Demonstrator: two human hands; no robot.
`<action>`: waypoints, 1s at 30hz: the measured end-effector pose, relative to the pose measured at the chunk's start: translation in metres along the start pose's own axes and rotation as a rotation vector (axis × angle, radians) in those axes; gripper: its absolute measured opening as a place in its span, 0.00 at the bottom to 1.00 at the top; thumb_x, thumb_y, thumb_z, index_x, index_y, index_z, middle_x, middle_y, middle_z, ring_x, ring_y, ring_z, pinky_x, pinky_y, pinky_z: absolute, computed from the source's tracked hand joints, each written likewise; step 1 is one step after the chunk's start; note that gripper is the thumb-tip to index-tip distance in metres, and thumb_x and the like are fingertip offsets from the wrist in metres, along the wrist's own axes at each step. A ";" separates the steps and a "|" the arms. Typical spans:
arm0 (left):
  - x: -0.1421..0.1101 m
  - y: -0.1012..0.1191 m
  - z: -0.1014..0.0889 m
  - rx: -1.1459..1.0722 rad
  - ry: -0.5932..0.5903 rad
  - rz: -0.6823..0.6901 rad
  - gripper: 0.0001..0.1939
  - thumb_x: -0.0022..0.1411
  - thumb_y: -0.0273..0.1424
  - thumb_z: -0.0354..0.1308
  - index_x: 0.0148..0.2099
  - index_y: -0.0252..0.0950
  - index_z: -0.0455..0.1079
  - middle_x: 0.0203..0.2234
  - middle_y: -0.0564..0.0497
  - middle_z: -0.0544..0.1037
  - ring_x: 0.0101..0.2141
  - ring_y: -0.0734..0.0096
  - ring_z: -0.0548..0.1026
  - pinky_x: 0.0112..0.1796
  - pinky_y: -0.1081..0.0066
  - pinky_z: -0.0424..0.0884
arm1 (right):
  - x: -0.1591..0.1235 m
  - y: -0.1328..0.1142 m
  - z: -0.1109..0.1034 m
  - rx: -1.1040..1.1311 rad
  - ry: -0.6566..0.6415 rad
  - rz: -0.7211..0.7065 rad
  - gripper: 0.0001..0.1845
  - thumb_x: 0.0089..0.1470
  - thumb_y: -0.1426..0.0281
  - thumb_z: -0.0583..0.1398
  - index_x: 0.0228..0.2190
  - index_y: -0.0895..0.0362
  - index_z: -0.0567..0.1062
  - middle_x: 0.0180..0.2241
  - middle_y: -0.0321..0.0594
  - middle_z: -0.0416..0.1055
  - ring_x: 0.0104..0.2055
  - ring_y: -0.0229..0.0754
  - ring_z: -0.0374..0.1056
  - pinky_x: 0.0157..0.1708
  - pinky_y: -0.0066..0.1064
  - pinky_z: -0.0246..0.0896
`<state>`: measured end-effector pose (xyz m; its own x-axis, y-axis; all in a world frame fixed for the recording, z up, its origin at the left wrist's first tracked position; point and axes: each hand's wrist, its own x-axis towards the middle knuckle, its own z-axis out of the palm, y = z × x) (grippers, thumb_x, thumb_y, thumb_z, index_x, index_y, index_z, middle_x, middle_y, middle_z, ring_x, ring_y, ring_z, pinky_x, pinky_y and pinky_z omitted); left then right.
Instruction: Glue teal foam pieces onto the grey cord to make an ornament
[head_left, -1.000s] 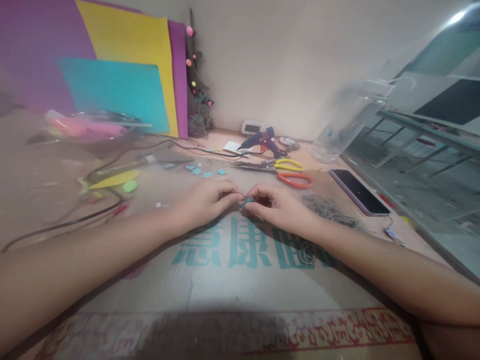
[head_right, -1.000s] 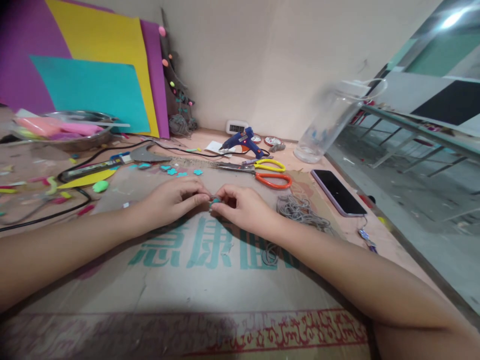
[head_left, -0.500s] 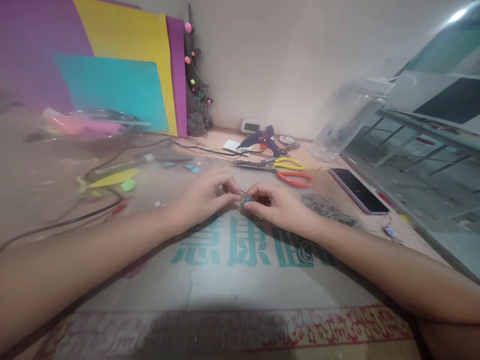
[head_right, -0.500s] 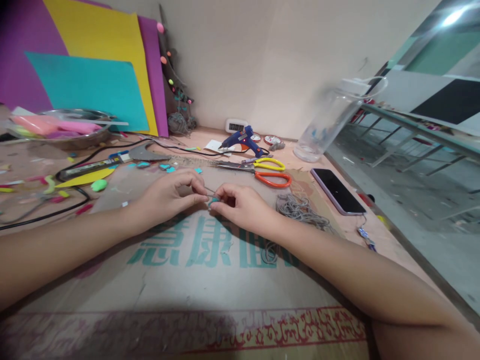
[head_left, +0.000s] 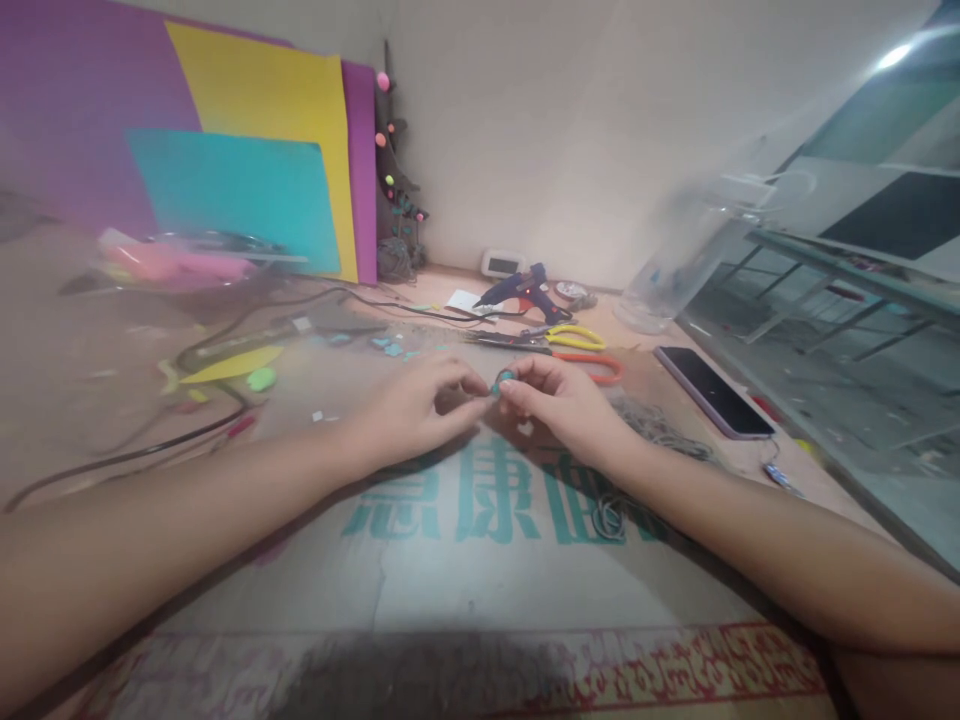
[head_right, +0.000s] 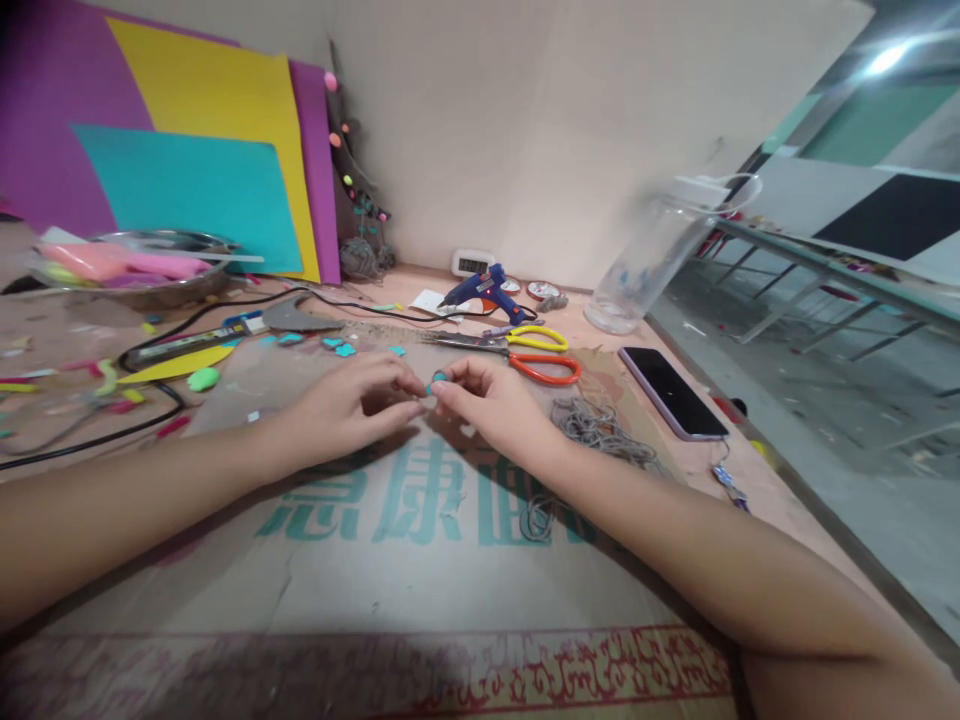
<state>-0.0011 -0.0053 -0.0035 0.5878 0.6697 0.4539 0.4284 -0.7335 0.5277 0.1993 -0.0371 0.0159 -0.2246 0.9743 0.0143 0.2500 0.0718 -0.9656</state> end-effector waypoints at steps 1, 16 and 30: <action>0.000 0.001 0.000 -0.002 -0.030 0.017 0.08 0.62 0.34 0.56 0.38 0.36 0.72 0.34 0.49 0.76 0.38 0.65 0.72 0.41 0.66 0.66 | 0.001 0.001 0.000 0.016 -0.005 0.008 0.13 0.50 0.60 0.63 0.31 0.56 0.68 0.23 0.31 0.70 0.20 0.31 0.61 0.18 0.23 0.55; 0.003 0.006 -0.007 -0.277 -0.057 -0.229 0.09 0.60 0.32 0.50 0.28 0.36 0.65 0.23 0.54 0.71 0.28 0.71 0.69 0.31 0.71 0.63 | 0.001 0.002 -0.006 -0.110 0.174 -0.277 0.10 0.58 0.61 0.58 0.34 0.55 0.67 0.25 0.32 0.66 0.27 0.34 0.63 0.28 0.27 0.59; 0.001 0.007 -0.007 -0.074 -0.071 -0.070 0.12 0.63 0.34 0.51 0.30 0.35 0.68 0.26 0.52 0.73 0.31 0.70 0.69 0.34 0.70 0.62 | 0.000 -0.001 -0.001 -0.457 0.008 -0.329 0.08 0.55 0.68 0.59 0.27 0.58 0.74 0.26 0.36 0.67 0.29 0.36 0.63 0.30 0.29 0.57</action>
<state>-0.0021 -0.0085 0.0057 0.6065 0.7073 0.3632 0.4202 -0.6729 0.6088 0.1996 -0.0374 0.0174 -0.3532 0.8863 0.2997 0.5511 0.4559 -0.6989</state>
